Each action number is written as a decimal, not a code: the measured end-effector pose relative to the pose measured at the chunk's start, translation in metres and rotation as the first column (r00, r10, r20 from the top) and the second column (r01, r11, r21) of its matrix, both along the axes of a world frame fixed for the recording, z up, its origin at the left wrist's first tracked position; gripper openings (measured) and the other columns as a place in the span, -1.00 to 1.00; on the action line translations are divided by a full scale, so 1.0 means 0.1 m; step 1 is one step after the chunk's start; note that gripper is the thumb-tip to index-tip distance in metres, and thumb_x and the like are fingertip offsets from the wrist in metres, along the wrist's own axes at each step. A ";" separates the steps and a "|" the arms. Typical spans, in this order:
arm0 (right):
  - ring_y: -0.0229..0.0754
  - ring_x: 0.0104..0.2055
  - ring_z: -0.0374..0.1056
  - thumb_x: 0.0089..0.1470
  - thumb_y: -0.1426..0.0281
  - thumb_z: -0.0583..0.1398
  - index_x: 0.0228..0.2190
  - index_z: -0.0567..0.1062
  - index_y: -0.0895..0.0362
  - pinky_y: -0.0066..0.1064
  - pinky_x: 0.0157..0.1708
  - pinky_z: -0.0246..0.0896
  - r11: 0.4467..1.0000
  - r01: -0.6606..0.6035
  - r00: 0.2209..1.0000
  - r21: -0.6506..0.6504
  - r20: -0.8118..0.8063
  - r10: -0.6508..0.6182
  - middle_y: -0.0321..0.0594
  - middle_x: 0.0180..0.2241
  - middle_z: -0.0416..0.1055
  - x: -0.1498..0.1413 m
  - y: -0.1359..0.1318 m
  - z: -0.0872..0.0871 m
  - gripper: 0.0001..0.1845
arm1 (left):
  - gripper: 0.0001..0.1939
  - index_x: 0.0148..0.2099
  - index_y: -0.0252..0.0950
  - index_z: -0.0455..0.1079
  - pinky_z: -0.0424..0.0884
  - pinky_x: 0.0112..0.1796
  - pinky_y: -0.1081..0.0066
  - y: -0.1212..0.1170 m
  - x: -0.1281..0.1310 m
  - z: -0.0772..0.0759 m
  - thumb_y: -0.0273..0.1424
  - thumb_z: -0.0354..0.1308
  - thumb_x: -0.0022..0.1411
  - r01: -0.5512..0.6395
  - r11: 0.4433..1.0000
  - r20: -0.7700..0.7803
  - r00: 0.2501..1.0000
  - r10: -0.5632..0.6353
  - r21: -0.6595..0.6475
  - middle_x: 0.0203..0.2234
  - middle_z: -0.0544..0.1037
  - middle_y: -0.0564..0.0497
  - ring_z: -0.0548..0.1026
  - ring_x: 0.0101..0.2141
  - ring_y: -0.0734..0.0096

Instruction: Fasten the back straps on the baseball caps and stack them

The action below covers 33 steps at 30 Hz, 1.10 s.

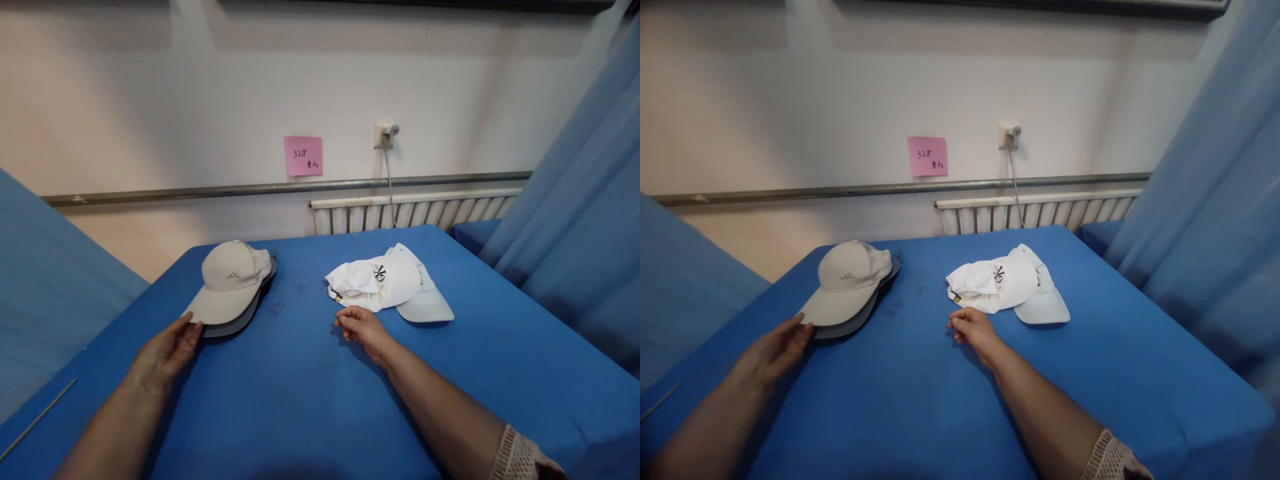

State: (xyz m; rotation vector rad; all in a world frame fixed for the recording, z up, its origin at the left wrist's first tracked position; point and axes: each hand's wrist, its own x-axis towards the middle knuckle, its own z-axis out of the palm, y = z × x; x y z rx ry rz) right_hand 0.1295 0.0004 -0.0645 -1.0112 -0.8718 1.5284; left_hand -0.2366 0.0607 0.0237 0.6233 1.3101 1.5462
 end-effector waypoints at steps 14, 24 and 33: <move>0.00 0.02 0.27 -0.05 0.40 0.17 -0.04 0.43 0.10 -0.16 0.03 0.19 0.769 0.466 0.664 0.438 0.401 -0.631 -0.07 -0.03 0.38 0.43 0.30 -0.13 -0.54 | -0.78 -0.31 -0.30 0.39 0.17 -0.66 0.56 -0.40 1.09 -0.09 -0.29 0.27 0.01 0.060 0.996 -0.594 0.805 -0.008 0.068 -0.70 0.33 0.19 0.25 -0.69 0.54; 0.06 0.18 0.17 0.03 0.52 0.16 0.14 0.29 0.22 -0.12 0.13 0.13 0.802 0.133 0.268 0.583 0.758 -0.595 0.10 0.15 0.21 0.20 0.26 -0.10 -0.40 | -0.68 -0.04 -0.20 0.48 0.32 0.05 0.17 -0.09 2.20 -0.79 -0.45 0.14 0.13 0.674 0.738 -0.880 0.346 -0.326 -0.009 -0.05 0.58 -0.08 0.49 -0.03 0.13; 0.07 -0.03 0.29 0.05 0.53 0.16 -0.07 0.50 0.16 -0.16 0.00 0.15 0.890 -0.012 0.181 0.456 0.876 -0.446 -0.01 -0.11 0.47 0.25 0.23 -0.09 -0.63 | -0.68 0.00 -0.28 0.40 0.29 0.02 0.16 0.28 2.29 -0.84 -0.40 0.16 0.18 0.681 0.724 -0.950 0.143 -0.279 -0.110 -0.10 0.54 -0.16 0.47 -0.07 0.10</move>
